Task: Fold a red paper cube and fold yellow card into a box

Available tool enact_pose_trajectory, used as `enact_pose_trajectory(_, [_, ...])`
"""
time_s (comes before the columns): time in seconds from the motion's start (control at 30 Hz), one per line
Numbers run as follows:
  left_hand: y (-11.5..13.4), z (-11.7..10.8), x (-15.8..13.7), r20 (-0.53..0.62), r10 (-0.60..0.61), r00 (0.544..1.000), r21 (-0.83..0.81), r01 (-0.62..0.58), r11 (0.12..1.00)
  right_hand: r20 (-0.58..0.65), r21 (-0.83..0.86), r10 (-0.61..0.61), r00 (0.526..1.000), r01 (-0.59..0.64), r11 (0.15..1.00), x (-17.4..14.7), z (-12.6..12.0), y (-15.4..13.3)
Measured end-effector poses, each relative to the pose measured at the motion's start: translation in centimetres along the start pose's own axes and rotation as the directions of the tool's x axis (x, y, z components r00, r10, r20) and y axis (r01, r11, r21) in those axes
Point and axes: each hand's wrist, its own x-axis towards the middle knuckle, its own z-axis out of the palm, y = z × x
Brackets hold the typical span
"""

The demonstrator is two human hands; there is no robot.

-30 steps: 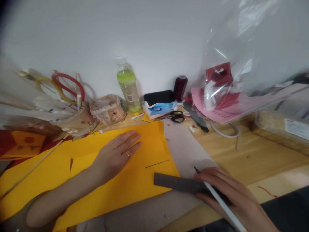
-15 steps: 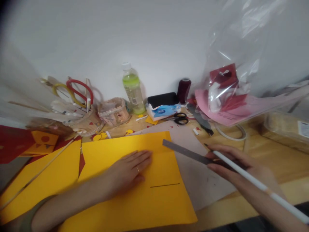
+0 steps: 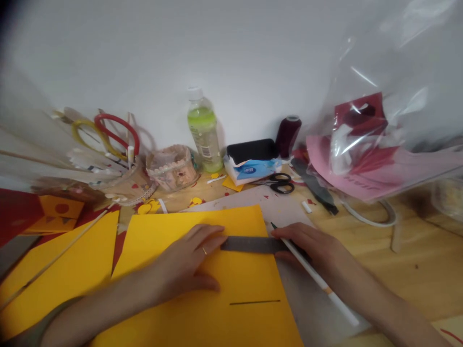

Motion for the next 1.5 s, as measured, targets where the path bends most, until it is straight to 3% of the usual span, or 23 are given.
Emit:
enact_pose_trajectory(0.3, [-0.3,0.4,-0.2,-0.055,-0.005,0.998,-0.027,0.004,1.0,-0.086,-0.028,-0.081,0.993,0.079,0.996,1.9,-0.5,-0.3])
enact_pose_trajectory(0.67, [-0.7,-0.7,0.0,-0.12,0.0,0.993,-0.075,-0.009,0.997,-0.008,-0.009,-0.137,0.991,0.137,0.99,3.8,-0.3,0.8])
enact_pose_trajectory(0.97, [-1.6,-0.3,1.6,-0.24,0.079,0.968,0.008,-0.08,0.997,0.025,0.084,0.003,1.0,-0.005,0.996,3.8,0.0,0.4])
enact_pose_trajectory(1.13, [-2.1,-1.1,3.0,-0.196,0.121,0.973,-0.004,-0.124,0.992,0.052,0.141,0.04,0.998,-0.047,0.989,3.6,0.4,0.7])
enact_pose_trajectory(1.33, [-1.6,-0.8,3.6,-0.276,-0.103,0.956,-0.205,0.046,0.978,0.019,0.202,0.061,0.998,-0.064,0.977,3.5,0.8,0.7])
enact_pose_trajectory(1.5, [-1.4,-0.6,3.7,-0.244,-0.16,0.957,-0.29,0.085,0.953,0.019,0.179,0.078,0.997,-0.08,0.981,3.2,0.8,0.4])
